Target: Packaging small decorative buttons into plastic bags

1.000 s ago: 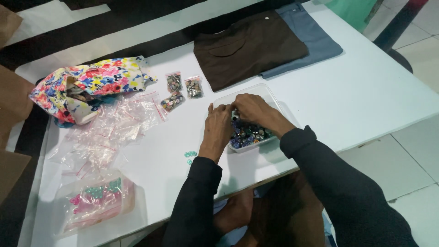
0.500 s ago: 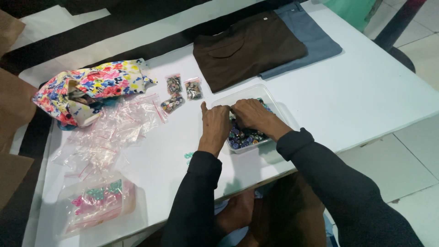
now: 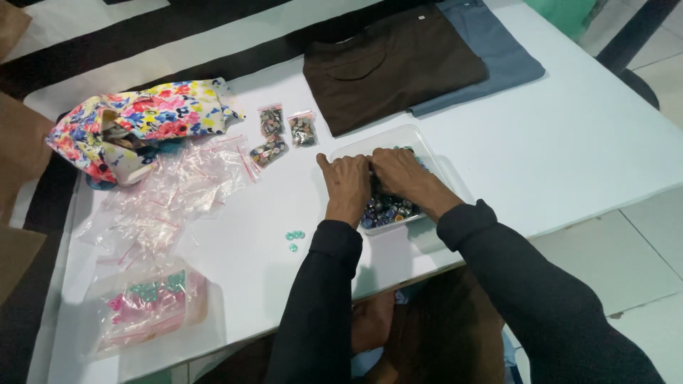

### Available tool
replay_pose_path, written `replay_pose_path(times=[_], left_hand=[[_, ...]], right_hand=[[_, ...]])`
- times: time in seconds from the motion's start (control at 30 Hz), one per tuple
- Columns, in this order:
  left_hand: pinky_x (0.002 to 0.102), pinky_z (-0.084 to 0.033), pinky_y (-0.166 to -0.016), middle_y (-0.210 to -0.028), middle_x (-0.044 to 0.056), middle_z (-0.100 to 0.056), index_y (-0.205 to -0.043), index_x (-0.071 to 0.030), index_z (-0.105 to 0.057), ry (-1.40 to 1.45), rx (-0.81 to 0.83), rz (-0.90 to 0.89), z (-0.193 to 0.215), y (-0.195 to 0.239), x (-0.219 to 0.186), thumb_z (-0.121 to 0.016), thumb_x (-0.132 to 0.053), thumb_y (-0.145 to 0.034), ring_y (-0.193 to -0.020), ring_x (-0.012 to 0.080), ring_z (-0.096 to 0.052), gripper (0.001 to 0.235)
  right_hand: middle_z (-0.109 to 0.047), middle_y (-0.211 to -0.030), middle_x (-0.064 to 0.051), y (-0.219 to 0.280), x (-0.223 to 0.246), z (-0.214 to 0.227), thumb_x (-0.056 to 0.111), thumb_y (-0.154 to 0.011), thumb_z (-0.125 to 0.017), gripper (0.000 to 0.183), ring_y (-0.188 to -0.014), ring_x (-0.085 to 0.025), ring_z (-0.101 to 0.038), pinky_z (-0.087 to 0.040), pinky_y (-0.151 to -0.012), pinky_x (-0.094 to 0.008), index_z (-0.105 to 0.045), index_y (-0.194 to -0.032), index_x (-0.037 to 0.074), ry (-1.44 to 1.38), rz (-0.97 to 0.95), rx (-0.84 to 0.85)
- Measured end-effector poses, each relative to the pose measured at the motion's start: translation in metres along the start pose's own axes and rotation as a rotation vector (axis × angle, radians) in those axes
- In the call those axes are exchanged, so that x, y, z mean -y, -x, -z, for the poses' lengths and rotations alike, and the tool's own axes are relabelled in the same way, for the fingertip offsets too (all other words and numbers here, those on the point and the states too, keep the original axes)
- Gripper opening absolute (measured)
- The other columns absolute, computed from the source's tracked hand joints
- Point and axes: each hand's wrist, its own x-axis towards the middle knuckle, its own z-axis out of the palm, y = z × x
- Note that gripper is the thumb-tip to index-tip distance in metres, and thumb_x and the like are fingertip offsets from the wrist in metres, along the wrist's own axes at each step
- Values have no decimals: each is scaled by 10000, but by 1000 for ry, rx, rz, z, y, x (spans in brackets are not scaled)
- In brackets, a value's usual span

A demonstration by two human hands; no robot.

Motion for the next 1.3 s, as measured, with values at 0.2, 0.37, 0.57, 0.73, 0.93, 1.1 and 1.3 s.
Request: replay_pose_path(times=[0.2,0.37,0.57,0.73,0.93,1.1,1.3], left_hand=[[575,-321,-1010,-590,23,-662,-734,-110,-740,62,-52,11,11,6,-2,-695,-18,-799,-618,216,-679,121],[601,-292,-1055,-631,24,-689,-759,-145,-736,85,-93,50,10,7,-3,-716,-50,-776,-652,227,-698,98],[636,-164,-1181,-881,45,-775,-1007,-160,-723,223,-185,26,45,17,-3,-751,-94,-798,-905,237,-754,221],[617,-281,-1186,-853,92,-710,-898,-106,-714,270,-542,-21,30,17,-13,-764,-51,-737,-818,255,-737,177],[446,-443,-863,-929,97,-672,-945,-89,-661,703,-483,32,35,31,-21,-604,-30,-880,-910,301,-655,105],[414,-578,-878,-1093,151,-734,-1132,-21,-683,1180,-418,84,62,53,-13,-551,-96,-1011,-1004,317,-717,193],[398,-549,-963,-1007,5,-748,-1114,-163,-700,1164,-645,132,97,119,31,-697,-121,-993,-954,231,-756,128]], right_hand=[[-590,-559,-127,-3,-2,8,69,-826,-622,120,-571,-347,-661,-487,-479,-424,-564,-721,78,3,-58,26],[-659,-676,-163,4,19,45,128,-814,-642,86,-666,-405,-703,-547,-542,-494,-626,-808,44,-21,-50,23],[-698,-834,-98,23,5,60,235,-895,-626,184,-789,-333,-731,-594,-646,-451,-701,-1014,118,155,-42,-41],[-737,-873,-117,38,21,89,235,-1030,-673,159,-806,-336,-736,-587,-670,-405,-750,-1101,116,-80,-44,-258],[-756,-1047,-166,50,41,106,61,-950,-649,224,-872,-303,-716,-552,-783,-416,-730,-1148,-8,-113,-17,-262],[-774,-1128,-138,57,43,102,83,-964,-729,213,-755,-250,-685,-544,-714,-370,-768,-1163,19,-174,-45,-405],[-722,-984,-269,65,149,140,-41,-1023,-707,132,-722,-300,-679,-540,-571,-309,-739,-1147,-72,-391,-38,-455]])
